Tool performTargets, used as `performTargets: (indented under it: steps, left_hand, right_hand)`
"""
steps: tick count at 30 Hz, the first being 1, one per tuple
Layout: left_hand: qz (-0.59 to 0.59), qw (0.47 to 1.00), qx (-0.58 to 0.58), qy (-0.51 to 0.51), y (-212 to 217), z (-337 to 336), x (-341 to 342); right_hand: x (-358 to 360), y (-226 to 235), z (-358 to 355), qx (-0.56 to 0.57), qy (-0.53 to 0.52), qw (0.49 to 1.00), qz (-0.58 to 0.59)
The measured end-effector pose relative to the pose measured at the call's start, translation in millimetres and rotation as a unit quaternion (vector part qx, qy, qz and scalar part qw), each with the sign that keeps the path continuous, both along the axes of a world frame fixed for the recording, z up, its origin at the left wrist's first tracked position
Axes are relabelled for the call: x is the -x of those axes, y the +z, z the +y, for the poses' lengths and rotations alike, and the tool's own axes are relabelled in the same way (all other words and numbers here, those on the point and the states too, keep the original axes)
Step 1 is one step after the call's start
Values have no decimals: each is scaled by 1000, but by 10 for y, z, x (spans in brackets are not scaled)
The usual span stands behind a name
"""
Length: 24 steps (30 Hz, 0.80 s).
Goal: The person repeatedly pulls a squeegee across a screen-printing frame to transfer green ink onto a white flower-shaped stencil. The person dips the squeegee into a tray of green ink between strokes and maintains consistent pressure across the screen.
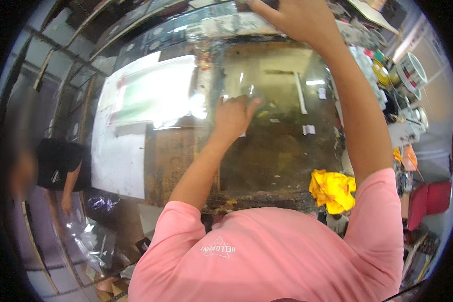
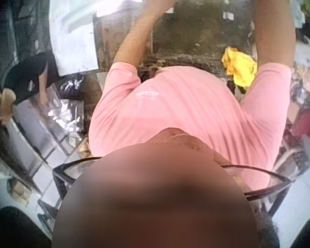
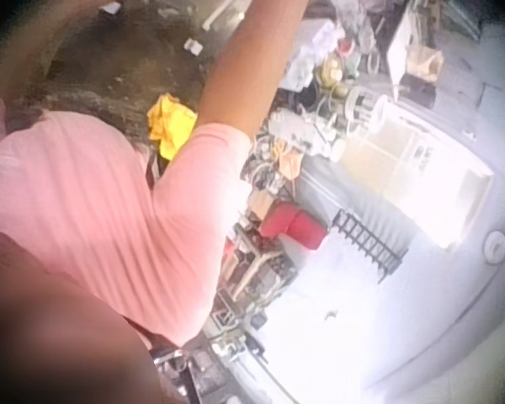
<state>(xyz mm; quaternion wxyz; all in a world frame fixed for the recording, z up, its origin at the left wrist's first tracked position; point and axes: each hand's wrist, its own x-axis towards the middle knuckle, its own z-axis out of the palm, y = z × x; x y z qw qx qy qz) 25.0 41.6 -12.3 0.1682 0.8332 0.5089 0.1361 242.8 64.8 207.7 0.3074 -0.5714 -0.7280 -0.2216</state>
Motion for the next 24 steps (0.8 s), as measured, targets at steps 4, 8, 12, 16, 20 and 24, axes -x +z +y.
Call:
performTargets:
  steps: [4, 8, 12, 16, 20, 24]
  left_hand:
    - [74, 987, -74, -119, -447, -345, -429]
    - [53, 983, -67, -161, -683, -412, -725]
    - [42, 980, -82, -174, -723, -446, -983]
    - [16, 978, -96, -183, -725, -526, -1049]
    - [-7, 976, -115, -184, -725, -559, -1029]
    - [-14, 975, -115, -188, -712, -566, -987]
  right_hand:
    - [-32, 4, 28, 20, 2, 1000, -7]
    - [-49, 42, 58, 47, 17, 999, 8]
    - [-74, 100, 154, 24, 1, 1000, -2]
    - [-65, 126, 204, -4, -6, 1000, -21]
    - [-74, 187, 235, 48, -37, 998, -7]
    - [-83, 175, 281, 23, -37, 999, -16]
